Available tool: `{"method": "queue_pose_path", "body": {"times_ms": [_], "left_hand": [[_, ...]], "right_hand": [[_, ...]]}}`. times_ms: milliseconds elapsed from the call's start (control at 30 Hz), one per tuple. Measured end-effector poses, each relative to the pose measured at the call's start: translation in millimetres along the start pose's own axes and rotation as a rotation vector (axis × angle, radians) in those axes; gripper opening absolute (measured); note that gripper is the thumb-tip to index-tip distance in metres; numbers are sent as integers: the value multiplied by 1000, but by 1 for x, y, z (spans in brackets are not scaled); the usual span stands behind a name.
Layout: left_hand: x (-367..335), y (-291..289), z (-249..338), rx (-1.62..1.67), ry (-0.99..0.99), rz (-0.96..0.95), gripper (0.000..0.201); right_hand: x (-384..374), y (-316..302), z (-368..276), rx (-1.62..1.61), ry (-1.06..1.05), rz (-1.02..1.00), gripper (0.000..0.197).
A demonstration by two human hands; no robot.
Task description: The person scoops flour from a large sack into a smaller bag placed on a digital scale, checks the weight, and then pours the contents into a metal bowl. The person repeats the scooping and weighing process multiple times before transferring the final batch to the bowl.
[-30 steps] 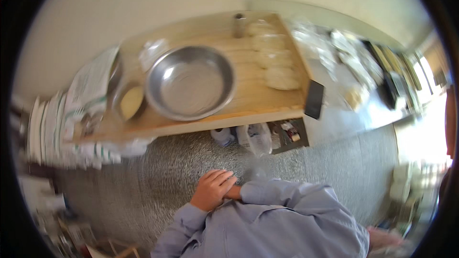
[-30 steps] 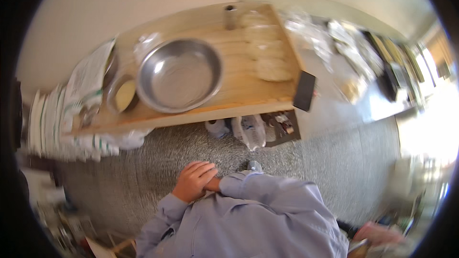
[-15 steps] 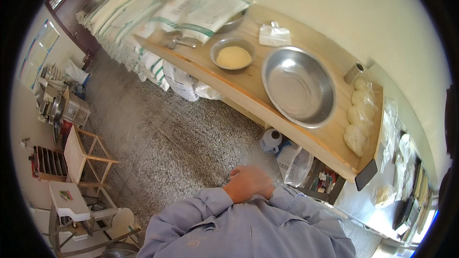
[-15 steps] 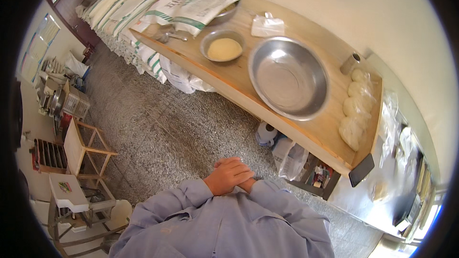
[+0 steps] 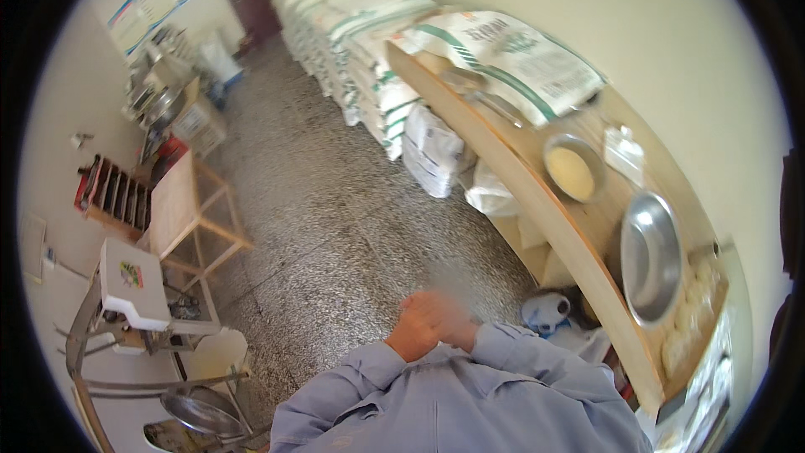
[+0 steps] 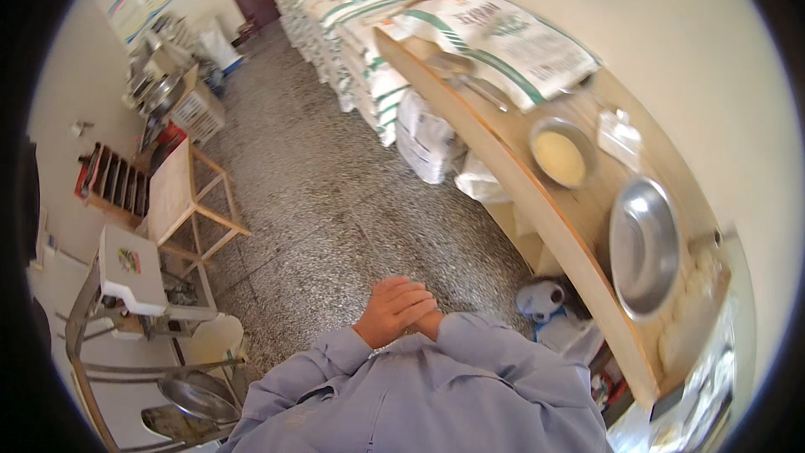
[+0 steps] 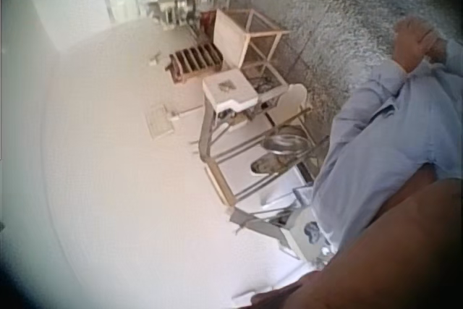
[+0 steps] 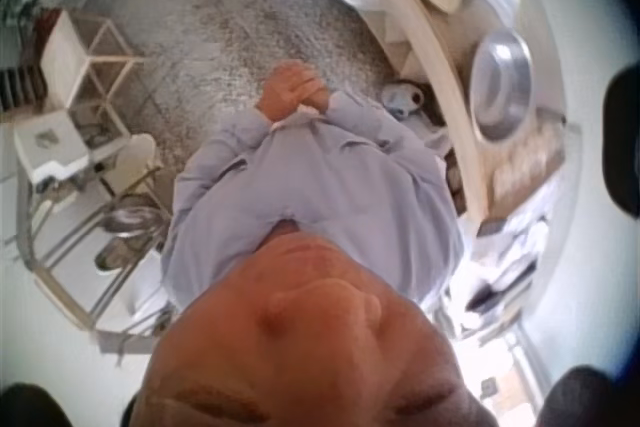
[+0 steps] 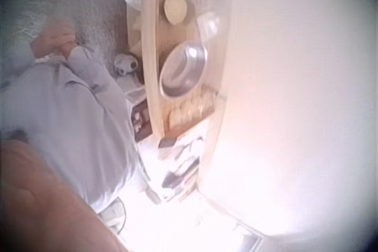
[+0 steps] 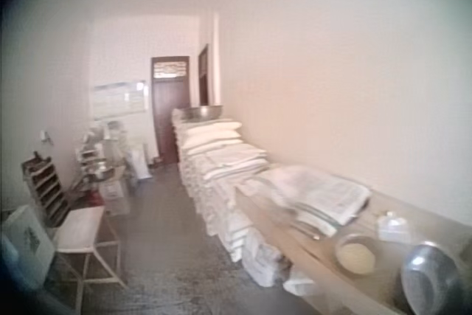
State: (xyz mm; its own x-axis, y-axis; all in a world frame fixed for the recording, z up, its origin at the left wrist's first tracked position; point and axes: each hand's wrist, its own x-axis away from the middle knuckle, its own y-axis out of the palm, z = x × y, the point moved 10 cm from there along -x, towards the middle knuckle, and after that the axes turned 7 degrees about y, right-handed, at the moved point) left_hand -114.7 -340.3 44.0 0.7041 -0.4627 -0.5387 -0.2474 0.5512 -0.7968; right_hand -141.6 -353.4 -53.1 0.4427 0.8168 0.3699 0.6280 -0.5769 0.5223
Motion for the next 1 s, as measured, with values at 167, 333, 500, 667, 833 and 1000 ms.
{"method": "queue_pose_path", "body": {"times_ms": [167,333,500,667,833,1000], "left_hand": [[-20,-21,-78,57,19,97,32],[-52,-27,-177,-17,-109,161,32],[-82,-59,-260,-158,-191,219,34],[-71,-86,-342,-189,-361,229,35],[-42,-111,-436,-162,-414,181,37],[-8,-152,-548,-141,-456,71,36]], "right_hand": [[-76,-10,-29,-8,51,-65,37],[-164,-29,-78,72,116,-210,37],[-247,-17,-134,187,196,-375,38],[-320,7,-145,271,322,-507,38],[-416,32,-144,329,392,-577,39],[-529,74,-159,408,374,-609,39]]}}
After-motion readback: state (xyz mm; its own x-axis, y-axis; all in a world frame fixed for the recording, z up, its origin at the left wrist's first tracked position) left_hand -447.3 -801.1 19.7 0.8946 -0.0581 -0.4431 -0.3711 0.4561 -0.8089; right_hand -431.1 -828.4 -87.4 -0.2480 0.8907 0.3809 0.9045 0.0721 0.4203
